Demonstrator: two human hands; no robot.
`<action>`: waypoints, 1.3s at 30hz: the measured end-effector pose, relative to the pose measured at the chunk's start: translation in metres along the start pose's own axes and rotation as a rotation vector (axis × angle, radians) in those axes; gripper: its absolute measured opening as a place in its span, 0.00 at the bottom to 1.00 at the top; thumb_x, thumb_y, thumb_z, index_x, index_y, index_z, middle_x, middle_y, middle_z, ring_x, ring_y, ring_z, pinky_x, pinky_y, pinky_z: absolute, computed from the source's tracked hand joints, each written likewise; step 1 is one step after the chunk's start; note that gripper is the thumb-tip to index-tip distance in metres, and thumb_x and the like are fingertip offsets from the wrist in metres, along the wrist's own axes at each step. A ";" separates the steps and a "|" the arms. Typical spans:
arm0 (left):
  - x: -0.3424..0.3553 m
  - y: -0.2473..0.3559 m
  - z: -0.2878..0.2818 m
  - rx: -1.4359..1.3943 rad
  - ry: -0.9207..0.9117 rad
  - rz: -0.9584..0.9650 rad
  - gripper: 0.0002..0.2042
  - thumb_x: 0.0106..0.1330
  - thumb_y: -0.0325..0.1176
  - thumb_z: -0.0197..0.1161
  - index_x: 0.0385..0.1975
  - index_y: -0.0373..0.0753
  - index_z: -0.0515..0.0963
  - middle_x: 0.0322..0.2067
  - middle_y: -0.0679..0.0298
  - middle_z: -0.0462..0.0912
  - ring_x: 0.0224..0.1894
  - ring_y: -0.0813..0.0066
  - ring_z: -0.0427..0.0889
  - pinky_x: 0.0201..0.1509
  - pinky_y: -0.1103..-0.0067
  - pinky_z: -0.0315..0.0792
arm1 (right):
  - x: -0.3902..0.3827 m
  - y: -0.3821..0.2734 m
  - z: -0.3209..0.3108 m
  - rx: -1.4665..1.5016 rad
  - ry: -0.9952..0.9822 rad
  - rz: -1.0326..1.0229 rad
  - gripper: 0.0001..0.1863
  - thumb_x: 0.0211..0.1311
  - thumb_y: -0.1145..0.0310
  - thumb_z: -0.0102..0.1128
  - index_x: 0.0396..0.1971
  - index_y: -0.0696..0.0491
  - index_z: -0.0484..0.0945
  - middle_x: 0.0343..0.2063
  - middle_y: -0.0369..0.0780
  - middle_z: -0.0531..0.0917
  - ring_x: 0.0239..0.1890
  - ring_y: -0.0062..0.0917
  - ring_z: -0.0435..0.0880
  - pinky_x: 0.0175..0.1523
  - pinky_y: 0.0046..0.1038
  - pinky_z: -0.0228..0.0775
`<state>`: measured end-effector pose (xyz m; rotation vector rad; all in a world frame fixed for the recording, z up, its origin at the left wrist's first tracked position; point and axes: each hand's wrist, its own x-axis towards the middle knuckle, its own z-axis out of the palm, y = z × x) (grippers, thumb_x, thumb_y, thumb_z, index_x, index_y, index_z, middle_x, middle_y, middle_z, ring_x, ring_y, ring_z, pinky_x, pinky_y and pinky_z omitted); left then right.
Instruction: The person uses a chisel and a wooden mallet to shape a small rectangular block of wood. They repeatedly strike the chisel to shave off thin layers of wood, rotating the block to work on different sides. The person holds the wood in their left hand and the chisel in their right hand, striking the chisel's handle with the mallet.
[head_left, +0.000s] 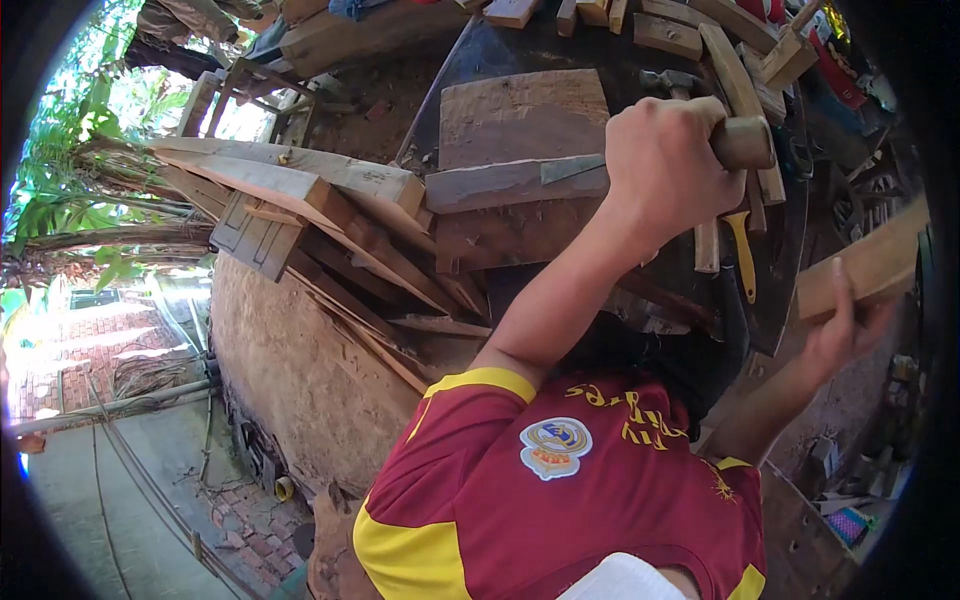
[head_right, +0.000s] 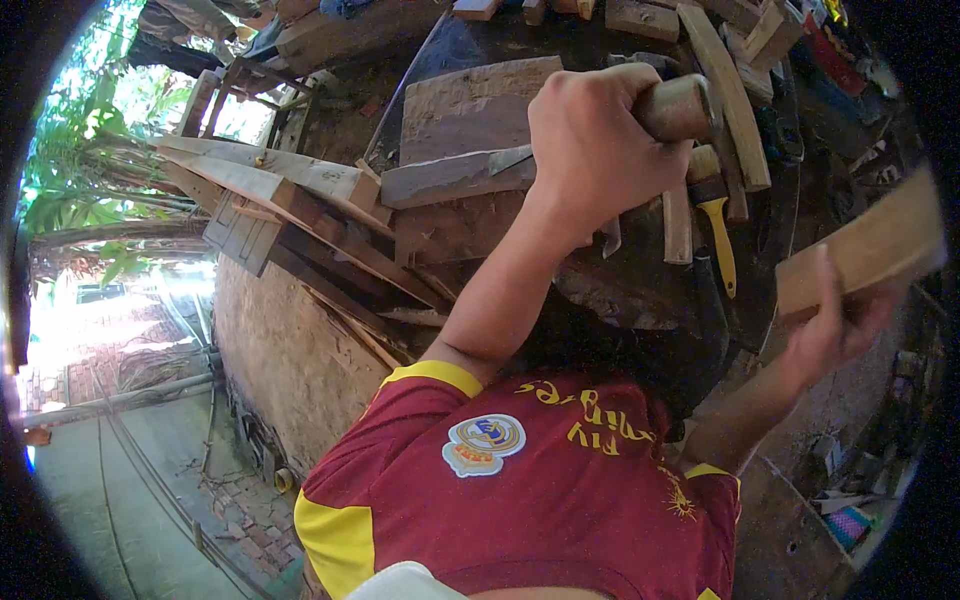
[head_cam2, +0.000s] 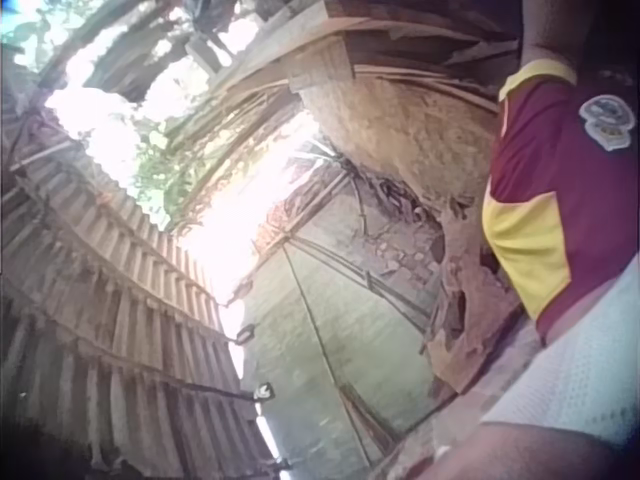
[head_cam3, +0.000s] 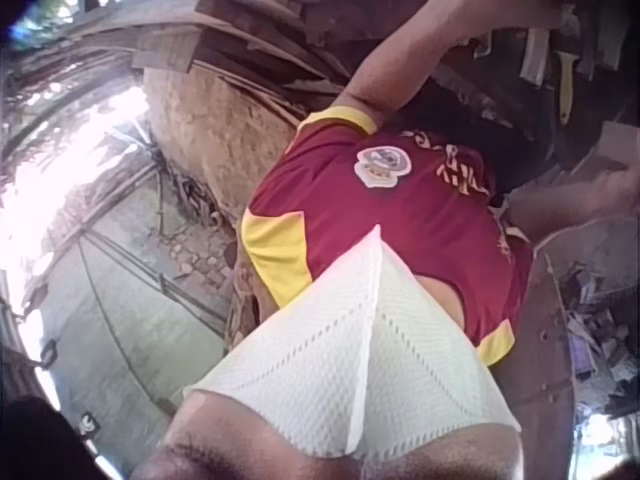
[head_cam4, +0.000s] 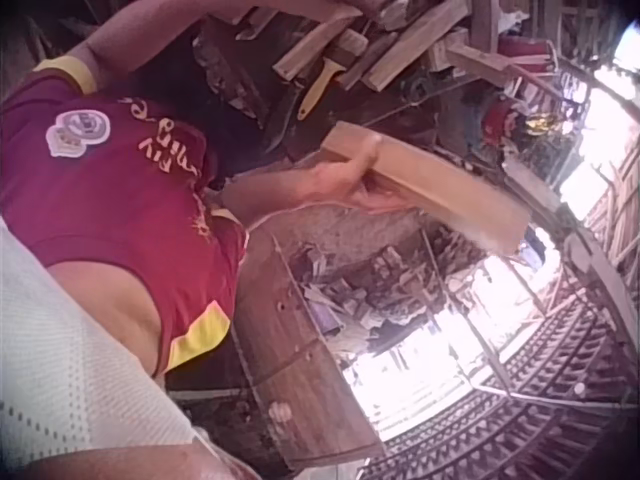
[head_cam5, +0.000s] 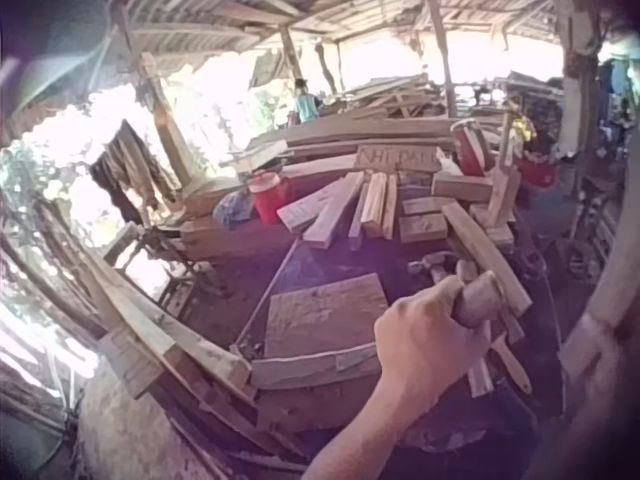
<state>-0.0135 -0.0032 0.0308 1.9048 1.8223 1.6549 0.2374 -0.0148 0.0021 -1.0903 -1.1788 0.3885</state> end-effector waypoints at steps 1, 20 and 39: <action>0.001 0.000 0.000 0.002 0.002 0.004 0.10 0.34 0.36 0.65 0.17 0.41 0.78 0.14 0.55 0.76 0.22 0.52 0.78 0.27 0.68 0.73 | -0.002 -0.002 0.010 0.054 0.118 0.060 0.38 0.43 0.76 0.72 0.56 0.59 0.62 0.51 0.46 0.71 0.51 0.34 0.72 0.54 0.34 0.69; -0.007 -0.017 0.018 0.223 -0.100 -0.011 0.10 0.35 0.40 0.67 0.18 0.44 0.79 0.15 0.57 0.77 0.23 0.55 0.79 0.27 0.68 0.74 | -0.043 0.021 0.025 -0.549 -0.428 -0.398 0.34 0.50 0.71 0.66 0.58 0.59 0.63 0.50 0.51 0.73 0.52 0.41 0.74 0.58 0.38 0.63; -0.014 -0.001 0.011 0.058 -0.127 0.044 0.10 0.34 0.39 0.68 0.18 0.43 0.79 0.14 0.58 0.76 0.21 0.55 0.78 0.26 0.70 0.73 | -0.047 0.020 0.020 0.041 -0.048 0.317 0.38 0.43 0.81 0.66 0.59 0.59 0.62 0.48 0.42 0.72 0.50 0.29 0.72 0.55 0.30 0.66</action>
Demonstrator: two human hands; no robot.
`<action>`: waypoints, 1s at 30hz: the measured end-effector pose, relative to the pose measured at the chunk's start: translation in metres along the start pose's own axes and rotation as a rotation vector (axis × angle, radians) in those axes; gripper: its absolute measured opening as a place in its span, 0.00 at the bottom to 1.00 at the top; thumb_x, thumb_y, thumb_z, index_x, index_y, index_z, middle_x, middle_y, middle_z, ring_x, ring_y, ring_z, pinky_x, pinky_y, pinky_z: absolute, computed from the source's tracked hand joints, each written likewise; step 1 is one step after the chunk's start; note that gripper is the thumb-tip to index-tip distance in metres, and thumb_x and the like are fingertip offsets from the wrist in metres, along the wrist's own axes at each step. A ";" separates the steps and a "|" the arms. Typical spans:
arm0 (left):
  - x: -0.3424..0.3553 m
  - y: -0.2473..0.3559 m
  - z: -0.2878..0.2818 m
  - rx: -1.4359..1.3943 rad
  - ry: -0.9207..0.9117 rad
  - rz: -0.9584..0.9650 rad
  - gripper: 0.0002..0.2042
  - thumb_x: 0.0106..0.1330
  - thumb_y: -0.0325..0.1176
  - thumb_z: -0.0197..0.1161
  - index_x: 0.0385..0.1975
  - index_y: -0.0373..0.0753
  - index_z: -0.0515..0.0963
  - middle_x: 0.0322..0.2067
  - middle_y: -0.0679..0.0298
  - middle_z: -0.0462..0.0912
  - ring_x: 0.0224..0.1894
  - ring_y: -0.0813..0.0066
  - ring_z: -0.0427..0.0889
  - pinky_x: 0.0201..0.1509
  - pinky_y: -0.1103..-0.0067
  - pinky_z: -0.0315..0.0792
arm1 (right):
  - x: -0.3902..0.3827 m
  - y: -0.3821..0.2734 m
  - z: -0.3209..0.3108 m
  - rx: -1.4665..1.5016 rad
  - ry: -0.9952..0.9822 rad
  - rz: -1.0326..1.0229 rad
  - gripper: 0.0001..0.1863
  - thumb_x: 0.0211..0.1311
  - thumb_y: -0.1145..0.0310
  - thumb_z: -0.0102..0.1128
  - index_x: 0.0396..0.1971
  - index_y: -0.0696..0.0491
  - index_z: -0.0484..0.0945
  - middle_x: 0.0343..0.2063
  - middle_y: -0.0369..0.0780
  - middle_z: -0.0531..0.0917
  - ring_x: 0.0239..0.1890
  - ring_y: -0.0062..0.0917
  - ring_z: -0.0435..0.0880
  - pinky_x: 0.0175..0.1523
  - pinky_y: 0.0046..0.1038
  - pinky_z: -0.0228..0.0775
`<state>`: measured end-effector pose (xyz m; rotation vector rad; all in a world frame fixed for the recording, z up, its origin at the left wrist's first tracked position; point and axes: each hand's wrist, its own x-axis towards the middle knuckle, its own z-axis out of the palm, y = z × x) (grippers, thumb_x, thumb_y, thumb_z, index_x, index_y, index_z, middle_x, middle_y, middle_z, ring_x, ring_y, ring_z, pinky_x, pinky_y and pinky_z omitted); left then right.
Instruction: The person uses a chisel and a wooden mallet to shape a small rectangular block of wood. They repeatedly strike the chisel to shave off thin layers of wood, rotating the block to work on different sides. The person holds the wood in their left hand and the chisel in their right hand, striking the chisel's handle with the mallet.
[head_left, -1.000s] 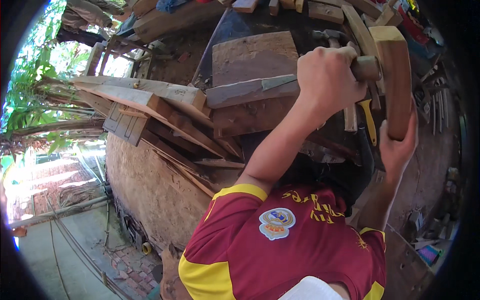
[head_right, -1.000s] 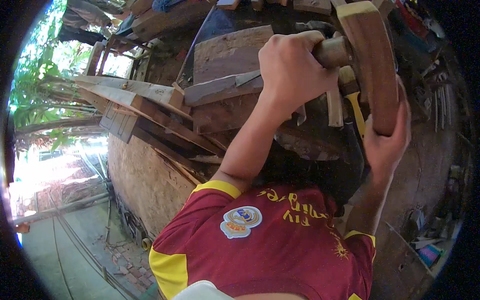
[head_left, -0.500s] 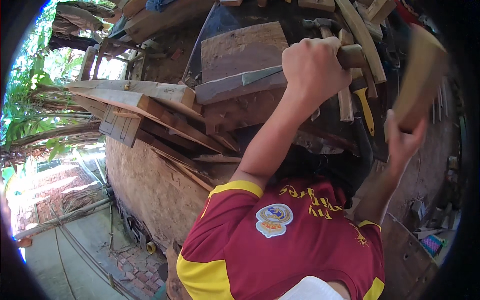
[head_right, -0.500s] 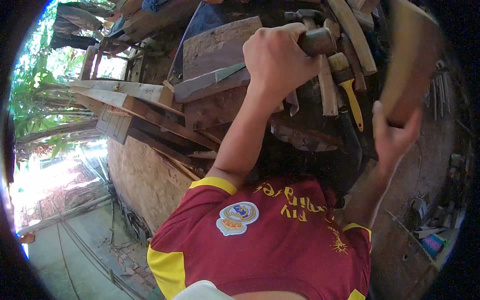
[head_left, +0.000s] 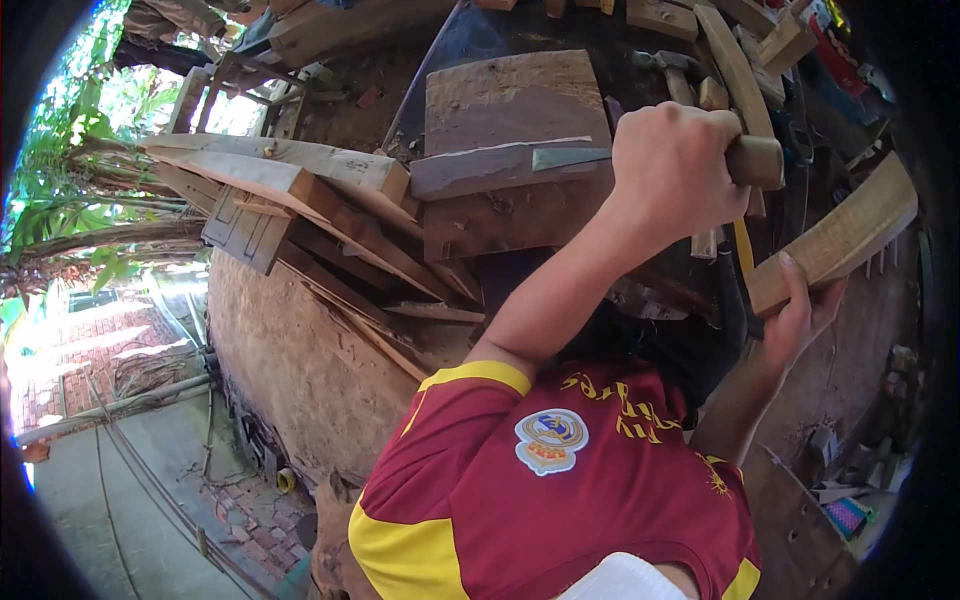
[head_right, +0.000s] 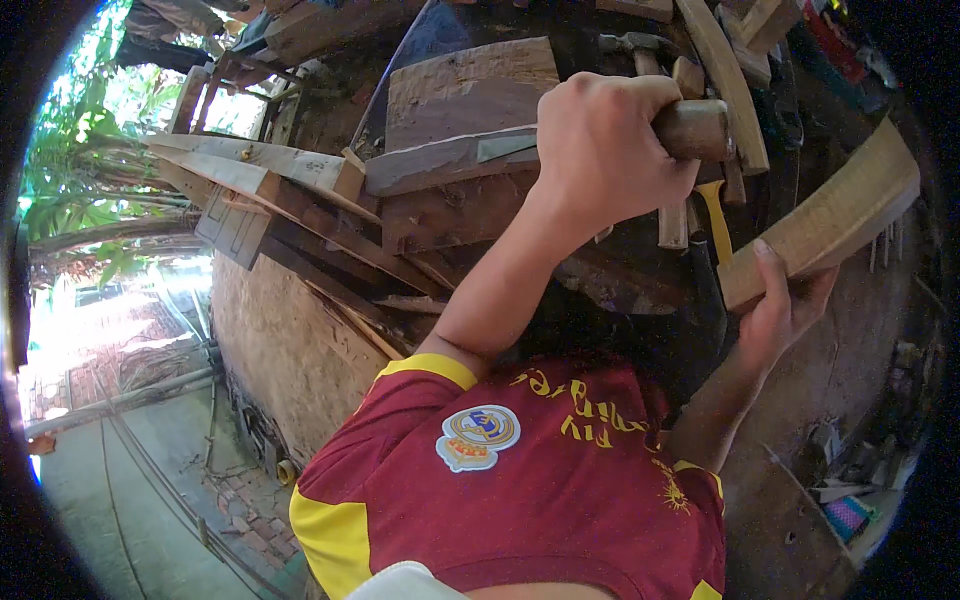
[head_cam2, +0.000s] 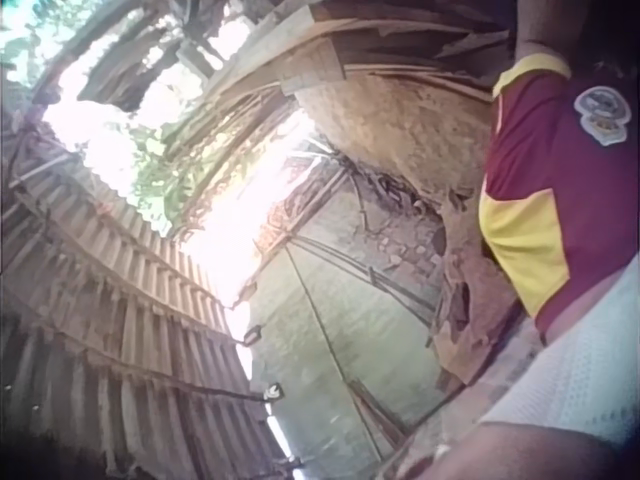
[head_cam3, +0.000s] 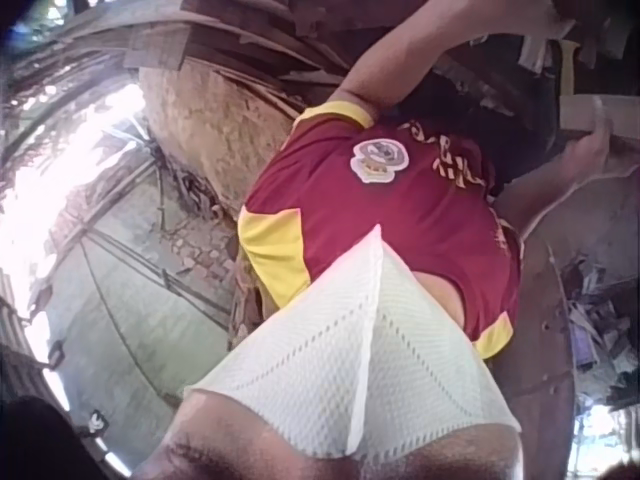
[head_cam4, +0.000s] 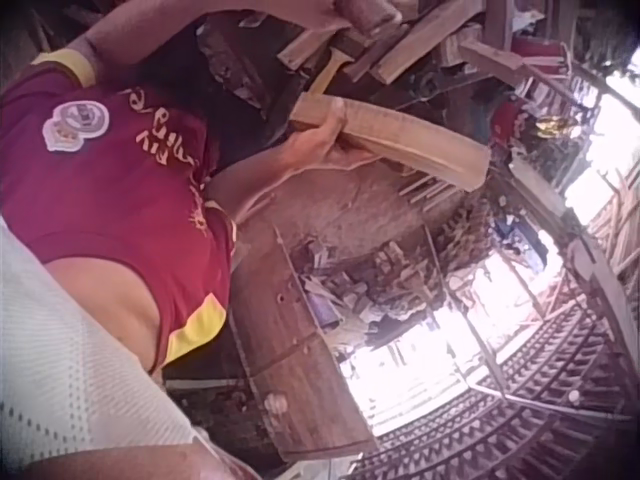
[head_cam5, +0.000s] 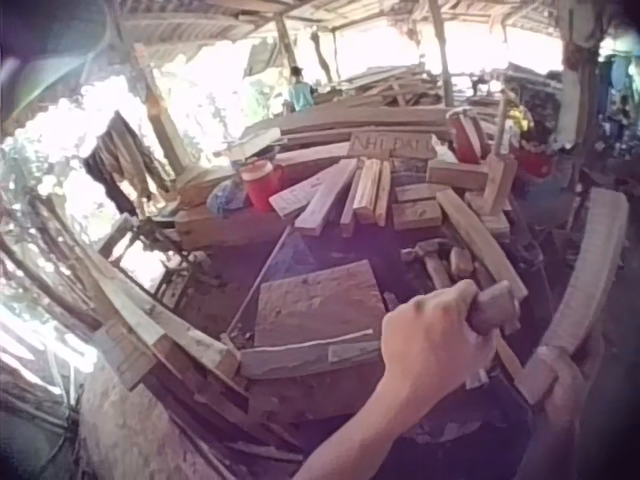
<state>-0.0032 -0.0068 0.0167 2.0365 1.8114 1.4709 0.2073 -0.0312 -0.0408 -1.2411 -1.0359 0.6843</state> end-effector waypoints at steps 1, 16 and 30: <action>0.000 -0.002 0.001 -0.005 0.017 -0.004 0.10 0.34 0.38 0.68 0.18 0.43 0.79 0.14 0.58 0.76 0.21 0.55 0.78 0.26 0.70 0.73 | 0.001 -0.002 0.000 -0.002 0.007 -0.003 0.37 0.43 0.81 0.66 0.58 0.59 0.63 0.48 0.42 0.72 0.50 0.29 0.72 0.55 0.30 0.66; 0.009 -0.003 -0.005 -0.018 0.177 -0.028 0.09 0.33 0.37 0.66 0.16 0.43 0.77 0.14 0.57 0.75 0.22 0.54 0.77 0.26 0.68 0.73 | 0.028 0.022 -0.006 -0.202 0.170 -0.525 0.37 0.44 0.74 0.71 0.55 0.60 0.61 0.48 0.47 0.75 0.49 0.38 0.76 0.52 0.38 0.72; 0.006 -0.008 -0.003 0.100 0.011 -0.100 0.10 0.36 0.40 0.66 0.19 0.44 0.79 0.16 0.58 0.78 0.24 0.56 0.80 0.27 0.68 0.74 | 0.000 -0.006 0.014 -0.622 -0.263 -0.659 0.37 0.44 0.74 0.68 0.58 0.59 0.63 0.55 0.48 0.71 0.55 0.33 0.71 0.58 0.34 0.63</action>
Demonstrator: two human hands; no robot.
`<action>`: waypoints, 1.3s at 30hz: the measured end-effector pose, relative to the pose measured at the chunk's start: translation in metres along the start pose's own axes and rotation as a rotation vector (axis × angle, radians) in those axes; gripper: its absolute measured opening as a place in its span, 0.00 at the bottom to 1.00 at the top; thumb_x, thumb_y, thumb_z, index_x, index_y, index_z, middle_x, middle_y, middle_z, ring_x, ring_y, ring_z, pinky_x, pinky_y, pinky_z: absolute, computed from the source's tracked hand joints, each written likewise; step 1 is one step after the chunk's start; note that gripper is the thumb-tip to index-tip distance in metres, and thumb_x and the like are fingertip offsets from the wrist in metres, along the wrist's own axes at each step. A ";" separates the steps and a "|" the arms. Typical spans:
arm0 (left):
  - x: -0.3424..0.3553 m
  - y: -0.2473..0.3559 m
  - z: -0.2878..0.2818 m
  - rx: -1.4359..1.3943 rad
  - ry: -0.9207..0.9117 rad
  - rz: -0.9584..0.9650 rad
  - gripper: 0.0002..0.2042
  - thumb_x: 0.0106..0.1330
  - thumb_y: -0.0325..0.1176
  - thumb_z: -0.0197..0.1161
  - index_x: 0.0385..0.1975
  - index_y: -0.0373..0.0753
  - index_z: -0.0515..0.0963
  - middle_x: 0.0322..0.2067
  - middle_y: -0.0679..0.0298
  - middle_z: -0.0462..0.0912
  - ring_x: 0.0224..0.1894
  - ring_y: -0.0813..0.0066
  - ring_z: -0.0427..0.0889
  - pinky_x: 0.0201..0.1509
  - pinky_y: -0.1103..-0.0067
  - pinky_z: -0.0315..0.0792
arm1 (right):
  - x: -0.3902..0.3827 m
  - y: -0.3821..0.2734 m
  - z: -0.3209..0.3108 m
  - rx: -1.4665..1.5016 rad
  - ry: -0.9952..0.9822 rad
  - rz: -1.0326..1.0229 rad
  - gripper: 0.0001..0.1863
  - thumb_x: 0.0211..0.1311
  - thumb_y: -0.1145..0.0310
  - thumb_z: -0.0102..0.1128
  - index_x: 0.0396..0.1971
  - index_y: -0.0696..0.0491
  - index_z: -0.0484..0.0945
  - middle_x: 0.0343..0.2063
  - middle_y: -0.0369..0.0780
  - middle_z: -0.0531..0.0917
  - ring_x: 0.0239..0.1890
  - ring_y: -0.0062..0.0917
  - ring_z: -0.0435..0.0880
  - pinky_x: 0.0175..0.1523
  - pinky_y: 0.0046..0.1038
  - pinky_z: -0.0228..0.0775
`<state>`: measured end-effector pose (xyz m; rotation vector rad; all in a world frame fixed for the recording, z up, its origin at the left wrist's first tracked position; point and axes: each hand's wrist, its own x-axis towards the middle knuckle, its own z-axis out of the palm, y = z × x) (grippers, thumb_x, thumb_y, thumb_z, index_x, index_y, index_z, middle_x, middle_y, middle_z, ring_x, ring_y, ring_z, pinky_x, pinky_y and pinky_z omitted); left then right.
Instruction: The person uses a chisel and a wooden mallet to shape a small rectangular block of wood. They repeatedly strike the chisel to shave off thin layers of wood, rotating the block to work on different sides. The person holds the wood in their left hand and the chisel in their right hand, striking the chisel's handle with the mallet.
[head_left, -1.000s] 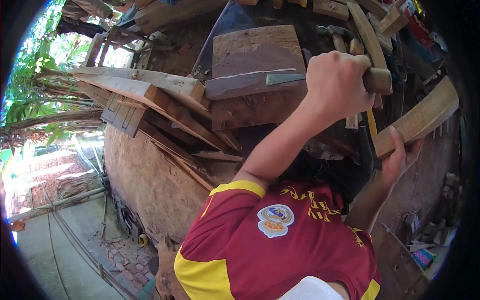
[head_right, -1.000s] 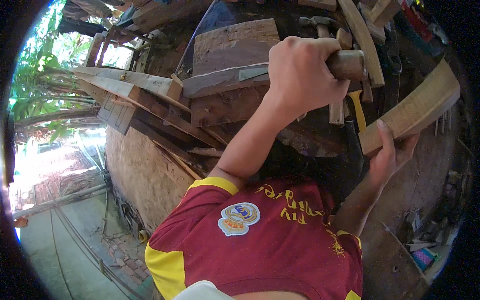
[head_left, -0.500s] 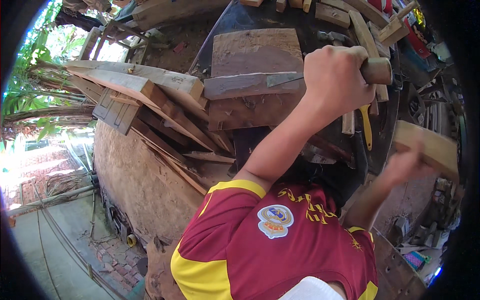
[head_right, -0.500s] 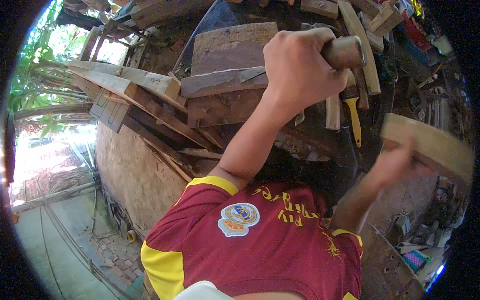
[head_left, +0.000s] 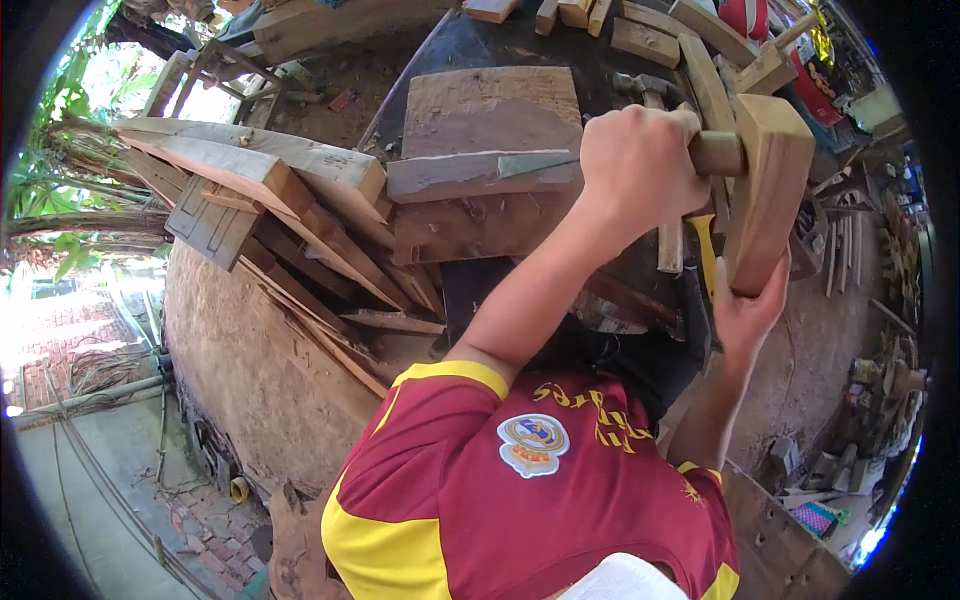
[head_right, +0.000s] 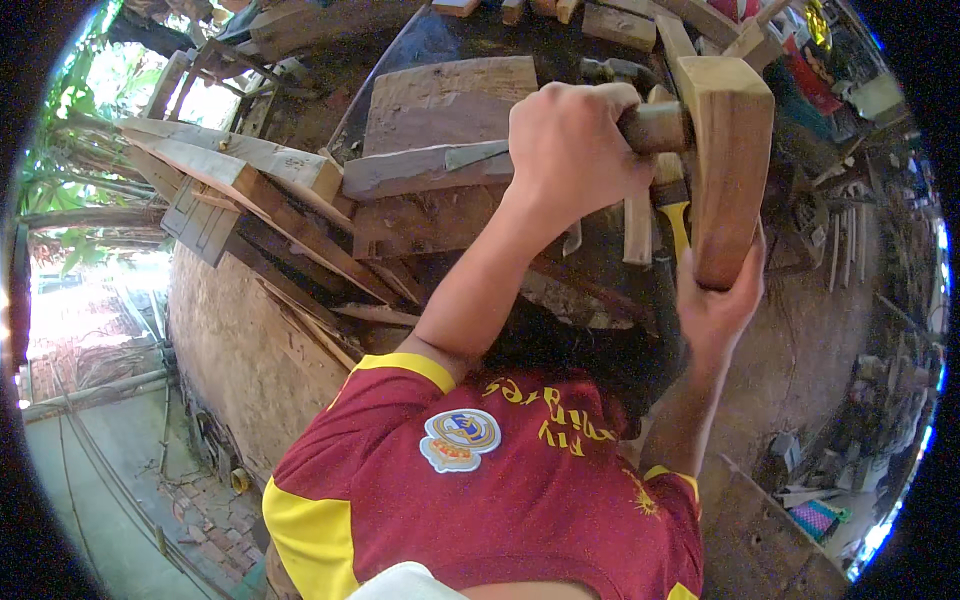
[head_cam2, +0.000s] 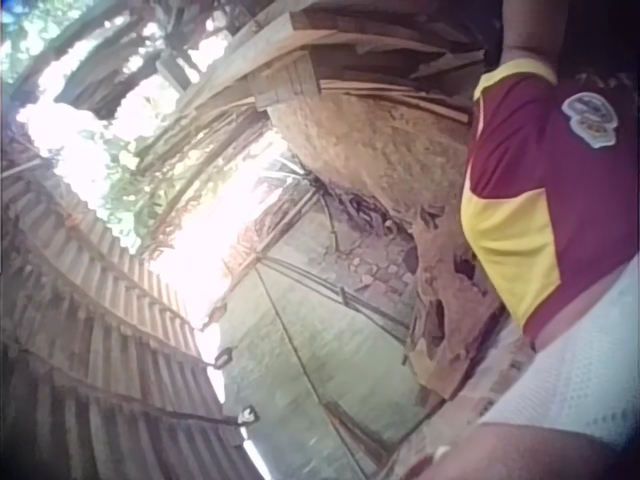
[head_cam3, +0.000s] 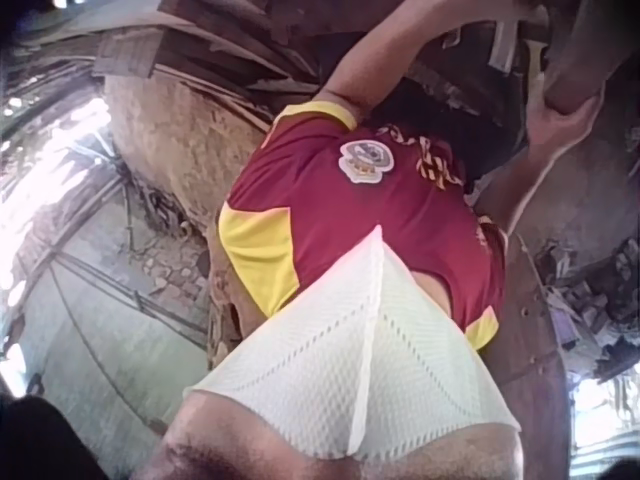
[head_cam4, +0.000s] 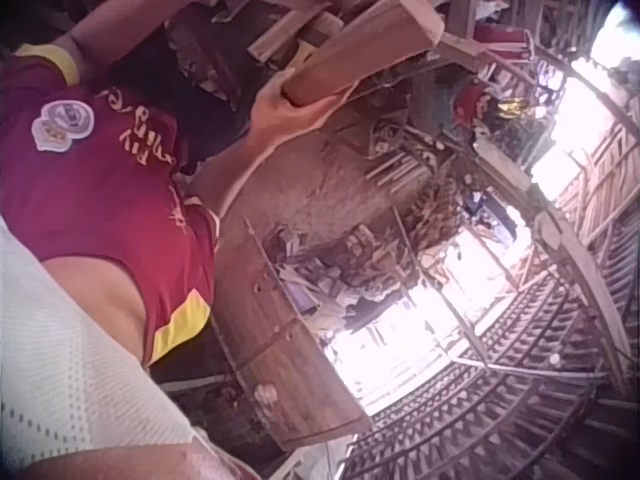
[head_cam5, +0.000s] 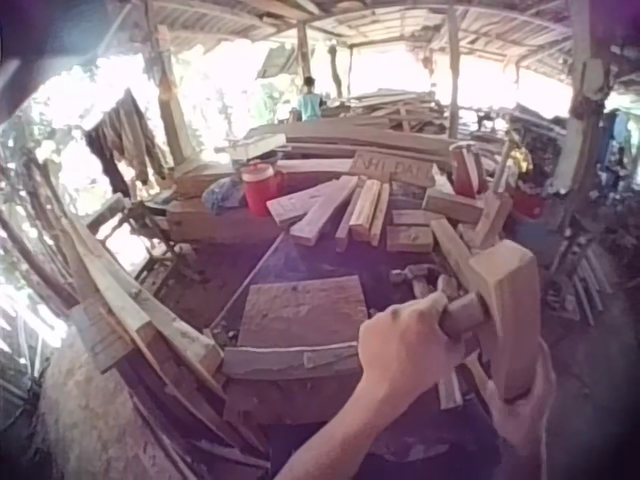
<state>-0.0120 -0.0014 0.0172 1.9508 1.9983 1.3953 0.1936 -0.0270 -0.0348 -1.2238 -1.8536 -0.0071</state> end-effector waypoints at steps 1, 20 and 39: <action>-0.002 0.000 0.000 0.004 -0.025 -0.008 0.10 0.36 0.40 0.66 0.19 0.44 0.79 0.16 0.58 0.78 0.24 0.56 0.80 0.27 0.68 0.74 | 0.002 0.009 -0.002 -0.027 0.012 -0.014 0.37 0.44 0.73 0.68 0.58 0.59 0.64 0.55 0.48 0.72 0.56 0.33 0.71 0.58 0.34 0.63; -0.005 -0.002 -0.002 -0.034 -0.065 0.035 0.10 0.36 0.41 0.67 0.19 0.46 0.79 0.17 0.59 0.79 0.23 0.57 0.80 0.26 0.68 0.74 | 0.007 -0.005 -0.002 0.455 0.311 0.504 0.37 0.46 0.73 0.67 0.59 0.59 0.61 0.51 0.47 0.72 0.52 0.38 0.73 0.57 0.35 0.64; -0.010 -0.004 -0.005 -0.015 -0.154 0.055 0.10 0.36 0.41 0.66 0.18 0.46 0.79 0.17 0.59 0.79 0.23 0.59 0.81 0.26 0.69 0.74 | -0.009 0.035 -0.011 0.325 0.121 0.363 0.41 0.41 0.75 0.73 0.58 0.60 0.62 0.52 0.47 0.72 0.51 0.33 0.73 0.56 0.33 0.66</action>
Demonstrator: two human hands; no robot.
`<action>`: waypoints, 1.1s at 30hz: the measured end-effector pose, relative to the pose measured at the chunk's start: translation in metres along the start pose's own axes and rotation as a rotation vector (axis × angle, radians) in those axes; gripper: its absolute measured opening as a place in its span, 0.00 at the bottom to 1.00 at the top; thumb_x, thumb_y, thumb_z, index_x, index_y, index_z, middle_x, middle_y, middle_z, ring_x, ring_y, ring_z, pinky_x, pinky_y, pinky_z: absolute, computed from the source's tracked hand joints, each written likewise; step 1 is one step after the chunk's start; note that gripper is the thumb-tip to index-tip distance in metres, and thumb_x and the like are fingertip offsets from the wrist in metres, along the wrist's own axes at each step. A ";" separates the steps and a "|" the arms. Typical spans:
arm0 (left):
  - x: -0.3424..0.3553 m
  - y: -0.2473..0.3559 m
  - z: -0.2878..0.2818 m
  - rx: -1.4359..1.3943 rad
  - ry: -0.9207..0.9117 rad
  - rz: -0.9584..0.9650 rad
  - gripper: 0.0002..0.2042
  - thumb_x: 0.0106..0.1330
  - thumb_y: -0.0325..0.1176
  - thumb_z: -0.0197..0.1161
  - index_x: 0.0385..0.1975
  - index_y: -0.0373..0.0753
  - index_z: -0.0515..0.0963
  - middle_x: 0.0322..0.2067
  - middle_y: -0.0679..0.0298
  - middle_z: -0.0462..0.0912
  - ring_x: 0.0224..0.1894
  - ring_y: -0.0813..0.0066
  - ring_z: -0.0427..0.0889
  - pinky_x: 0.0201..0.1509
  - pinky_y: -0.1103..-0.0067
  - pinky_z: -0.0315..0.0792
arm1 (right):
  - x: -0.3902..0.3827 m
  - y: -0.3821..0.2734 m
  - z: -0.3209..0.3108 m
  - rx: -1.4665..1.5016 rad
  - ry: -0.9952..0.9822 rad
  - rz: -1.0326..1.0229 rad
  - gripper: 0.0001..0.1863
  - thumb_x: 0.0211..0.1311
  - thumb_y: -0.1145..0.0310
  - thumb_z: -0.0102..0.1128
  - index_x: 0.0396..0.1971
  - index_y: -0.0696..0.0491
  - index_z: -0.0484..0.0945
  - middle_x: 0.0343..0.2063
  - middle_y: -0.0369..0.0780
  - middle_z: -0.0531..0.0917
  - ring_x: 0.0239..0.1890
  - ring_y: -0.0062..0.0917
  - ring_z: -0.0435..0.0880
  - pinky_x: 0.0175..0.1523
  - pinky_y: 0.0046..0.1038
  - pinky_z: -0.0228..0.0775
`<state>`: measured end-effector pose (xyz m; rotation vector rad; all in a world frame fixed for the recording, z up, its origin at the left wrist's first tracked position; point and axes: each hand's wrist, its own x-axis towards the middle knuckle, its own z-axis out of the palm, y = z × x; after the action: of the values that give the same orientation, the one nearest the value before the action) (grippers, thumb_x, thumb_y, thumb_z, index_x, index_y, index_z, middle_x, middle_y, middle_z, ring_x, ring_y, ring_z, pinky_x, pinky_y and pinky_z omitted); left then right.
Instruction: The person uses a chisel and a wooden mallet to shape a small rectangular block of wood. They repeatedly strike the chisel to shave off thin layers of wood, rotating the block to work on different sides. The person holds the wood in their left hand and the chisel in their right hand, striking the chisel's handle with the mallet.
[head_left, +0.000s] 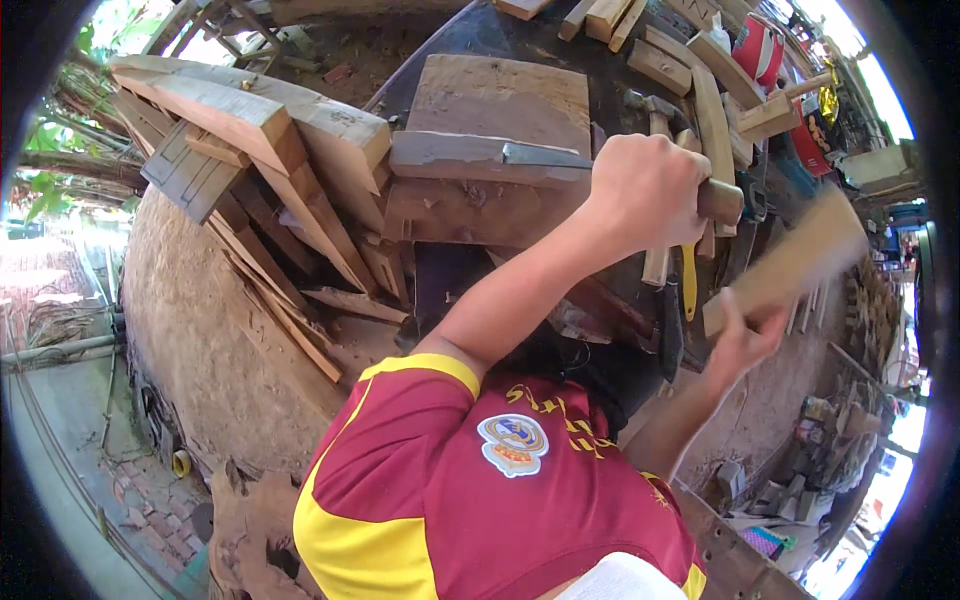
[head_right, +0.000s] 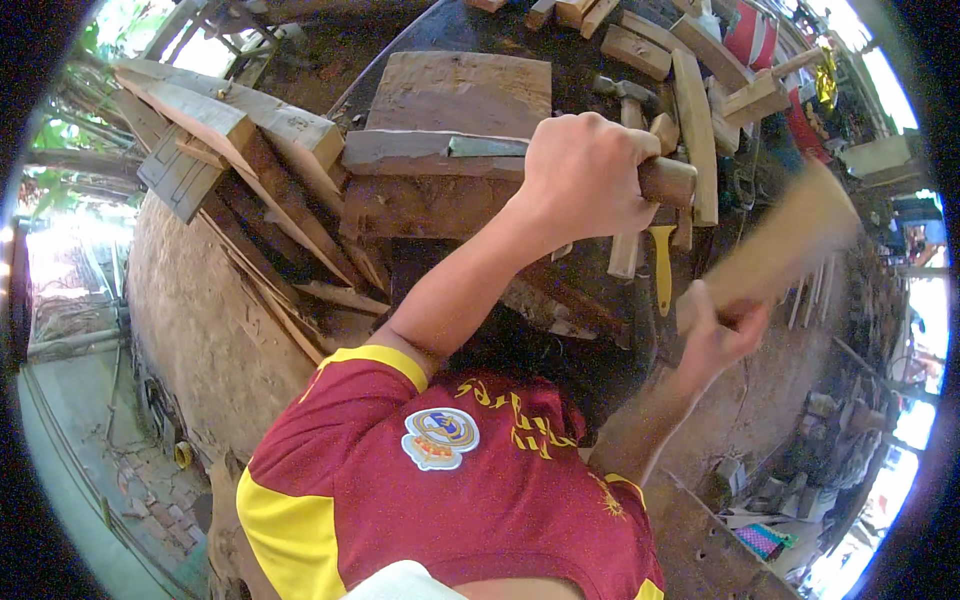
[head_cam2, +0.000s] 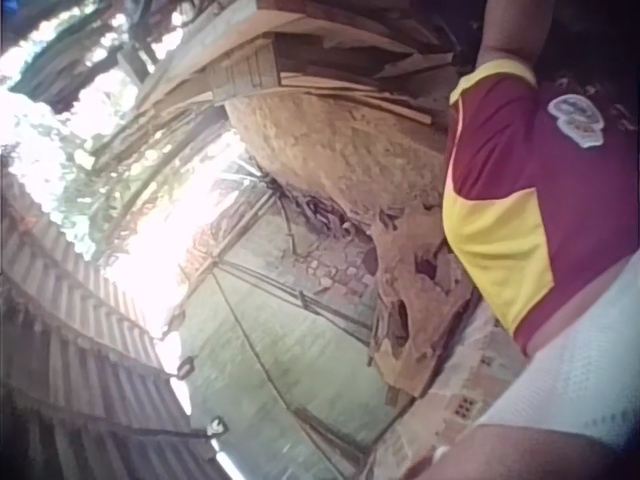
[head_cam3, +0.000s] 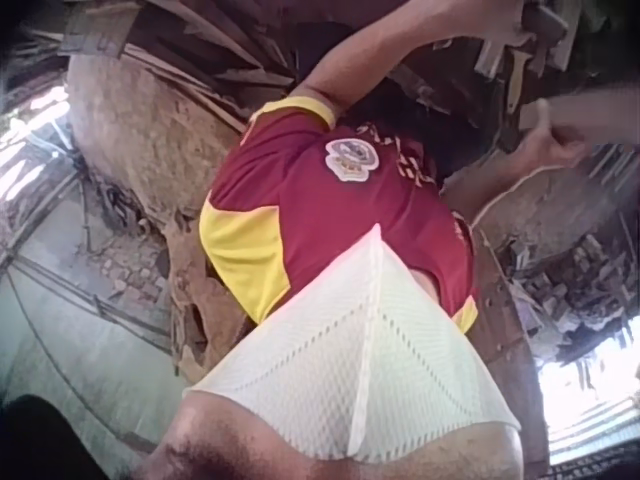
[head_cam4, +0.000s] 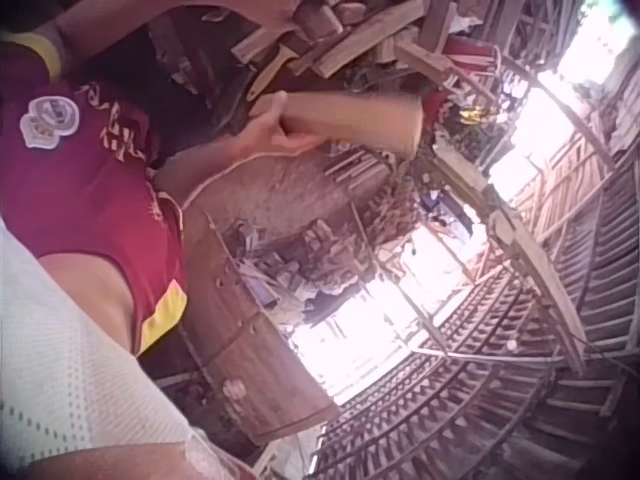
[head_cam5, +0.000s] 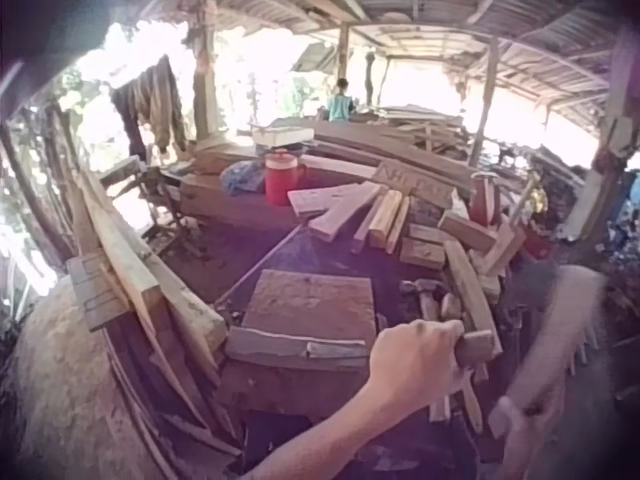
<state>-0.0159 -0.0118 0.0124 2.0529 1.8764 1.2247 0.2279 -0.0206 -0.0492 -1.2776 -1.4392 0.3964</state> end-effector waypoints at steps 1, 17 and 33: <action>-0.001 0.000 0.001 -0.005 -0.007 0.014 0.10 0.36 0.41 0.66 0.17 0.46 0.78 0.17 0.59 0.79 0.23 0.59 0.81 0.26 0.69 0.74 | -0.005 -0.008 0.008 0.122 0.127 0.054 0.40 0.41 0.73 0.73 0.57 0.60 0.63 0.52 0.48 0.71 0.52 0.36 0.72 0.57 0.35 0.65; -0.002 -0.006 -0.009 0.011 0.045 0.009 0.11 0.35 0.42 0.67 0.19 0.46 0.80 0.18 0.57 0.79 0.26 0.56 0.81 0.30 0.68 0.75 | -0.042 -0.025 0.013 -0.384 -0.145 -0.287 0.38 0.44 0.71 0.67 0.59 0.60 0.61 0.54 0.49 0.71 0.56 0.39 0.71 0.60 0.36 0.61; 0.000 -0.018 -0.001 0.065 -0.012 0.010 0.14 0.37 0.45 0.66 0.26 0.50 0.84 0.23 0.57 0.81 0.29 0.59 0.82 0.35 0.68 0.77 | -0.019 -0.018 0.016 0.045 0.022 -0.062 0.37 0.41 0.74 0.70 0.55 0.61 0.64 0.48 0.48 0.75 0.51 0.32 0.74 0.57 0.32 0.64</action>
<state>-0.0309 -0.0084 0.0032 2.1001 1.9275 1.1658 0.2019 -0.0374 -0.0493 -1.1951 -1.4398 0.3696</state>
